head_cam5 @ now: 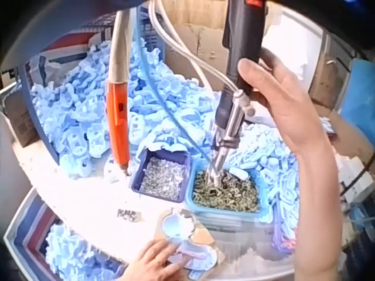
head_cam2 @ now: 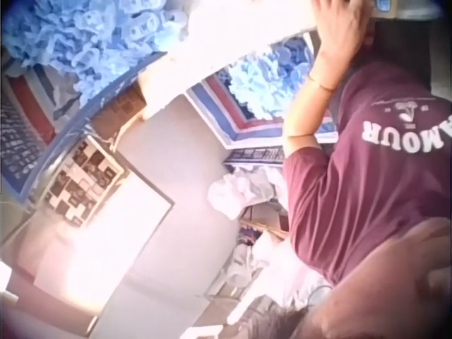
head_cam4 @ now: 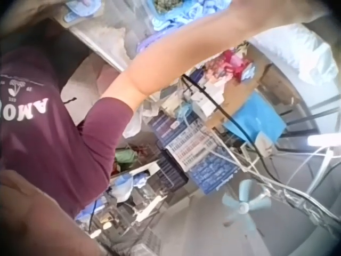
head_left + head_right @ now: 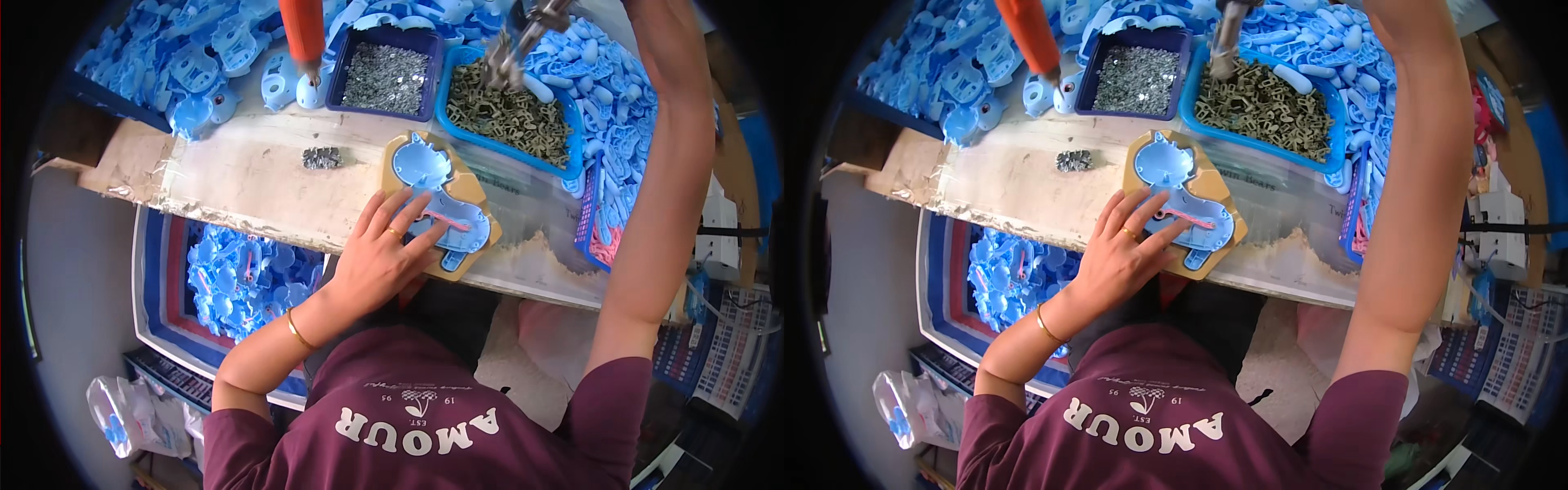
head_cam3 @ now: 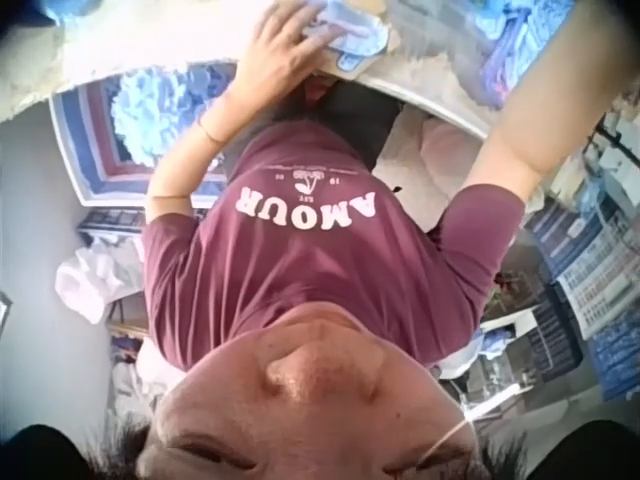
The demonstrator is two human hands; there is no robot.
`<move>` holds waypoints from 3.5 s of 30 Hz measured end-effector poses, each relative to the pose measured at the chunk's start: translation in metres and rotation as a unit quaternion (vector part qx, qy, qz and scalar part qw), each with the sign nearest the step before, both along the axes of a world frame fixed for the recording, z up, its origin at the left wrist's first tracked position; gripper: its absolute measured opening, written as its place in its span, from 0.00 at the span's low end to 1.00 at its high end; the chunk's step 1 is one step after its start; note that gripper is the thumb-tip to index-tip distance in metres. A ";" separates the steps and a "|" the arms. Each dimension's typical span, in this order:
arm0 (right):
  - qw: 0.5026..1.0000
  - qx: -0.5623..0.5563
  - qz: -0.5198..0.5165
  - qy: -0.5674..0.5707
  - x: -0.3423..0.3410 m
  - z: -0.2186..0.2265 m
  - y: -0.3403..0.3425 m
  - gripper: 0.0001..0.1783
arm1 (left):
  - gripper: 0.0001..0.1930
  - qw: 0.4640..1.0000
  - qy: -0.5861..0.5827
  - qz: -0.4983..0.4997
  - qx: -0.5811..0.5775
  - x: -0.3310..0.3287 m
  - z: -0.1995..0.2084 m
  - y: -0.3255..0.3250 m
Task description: Assemble plastic toy components at a factory workbench using glue and mechanical fasteners.
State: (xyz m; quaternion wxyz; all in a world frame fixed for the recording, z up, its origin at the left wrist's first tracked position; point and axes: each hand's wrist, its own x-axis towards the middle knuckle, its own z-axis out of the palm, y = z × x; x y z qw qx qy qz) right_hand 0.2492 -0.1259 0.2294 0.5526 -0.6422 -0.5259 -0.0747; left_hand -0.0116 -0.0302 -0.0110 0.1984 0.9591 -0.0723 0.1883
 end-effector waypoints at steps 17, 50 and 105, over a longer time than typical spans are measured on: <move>0.951 0.094 0.021 0.295 -0.108 -0.067 0.016 0.38 | 0.24 0.999 0.013 0.022 0.036 0.005 -0.009 0.000; 0.729 -0.483 -0.437 -0.209 -0.016 -0.215 -0.189 0.20 | 0.23 0.951 0.233 0.189 0.071 -0.129 0.133 0.112; 0.755 -0.246 -0.604 -0.057 0.116 -0.216 -0.348 0.25 | 0.19 0.980 0.054 -0.046 -0.188 -0.009 0.037 -0.022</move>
